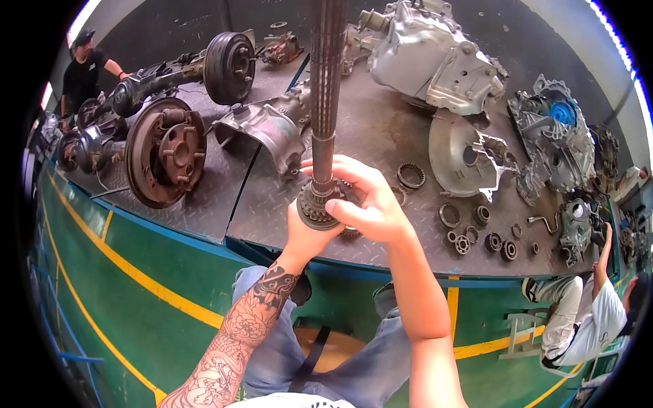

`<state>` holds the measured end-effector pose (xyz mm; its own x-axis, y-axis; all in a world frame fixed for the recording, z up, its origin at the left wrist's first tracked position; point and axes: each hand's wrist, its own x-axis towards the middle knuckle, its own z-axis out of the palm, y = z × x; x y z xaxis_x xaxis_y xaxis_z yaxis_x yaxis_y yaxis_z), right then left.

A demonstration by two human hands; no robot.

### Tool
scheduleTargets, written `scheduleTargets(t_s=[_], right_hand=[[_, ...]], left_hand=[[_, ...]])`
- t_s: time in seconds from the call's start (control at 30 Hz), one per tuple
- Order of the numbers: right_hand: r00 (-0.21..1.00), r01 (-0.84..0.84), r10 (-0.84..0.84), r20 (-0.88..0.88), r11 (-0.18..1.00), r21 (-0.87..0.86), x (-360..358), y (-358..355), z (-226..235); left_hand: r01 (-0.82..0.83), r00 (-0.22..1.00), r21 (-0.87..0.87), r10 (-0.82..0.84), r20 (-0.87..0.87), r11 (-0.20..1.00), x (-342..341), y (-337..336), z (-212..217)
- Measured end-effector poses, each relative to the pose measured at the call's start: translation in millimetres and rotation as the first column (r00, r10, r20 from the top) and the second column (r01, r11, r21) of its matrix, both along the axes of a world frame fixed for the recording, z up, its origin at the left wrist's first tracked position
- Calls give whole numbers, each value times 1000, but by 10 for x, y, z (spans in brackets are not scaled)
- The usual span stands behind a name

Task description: The person assembles a transmission shaft by sliding gears, rings, and bearings onto the shaft one by one by hand, then places the assembled shaft horizontally onto the workbench.

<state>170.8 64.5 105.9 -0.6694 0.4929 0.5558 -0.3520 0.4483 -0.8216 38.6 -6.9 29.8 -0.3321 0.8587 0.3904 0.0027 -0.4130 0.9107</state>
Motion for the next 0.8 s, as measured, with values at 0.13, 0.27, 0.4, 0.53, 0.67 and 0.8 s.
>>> scheduleTargets(t_s=[0.13,0.27,0.4,0.53,0.67,0.8], right_hand=[[1000,9,-13,-20,983,-185,76,36,-115],[972,-77,-8,-236,934,-350,213,212,-143],[942,278,-196,271,910,-309,620,419,-658],[755,228,-374,538,920,319,635,306,-1046],[695,190,-439,569,875,445,539,166,-1257],[634,220,-440,636,891,398,531,179,-1177]], left_hand=[[65,997,-24,-64,42,998,41,34,-51],[2,1000,-71,-2,-6,997,-8,73,-94],[7,1000,-2,-6,21,1000,-7,74,-112],[63,997,14,-64,44,998,28,102,-126],[61,997,30,-62,49,998,35,114,-171],[38,999,2,-38,38,999,18,82,-121]])
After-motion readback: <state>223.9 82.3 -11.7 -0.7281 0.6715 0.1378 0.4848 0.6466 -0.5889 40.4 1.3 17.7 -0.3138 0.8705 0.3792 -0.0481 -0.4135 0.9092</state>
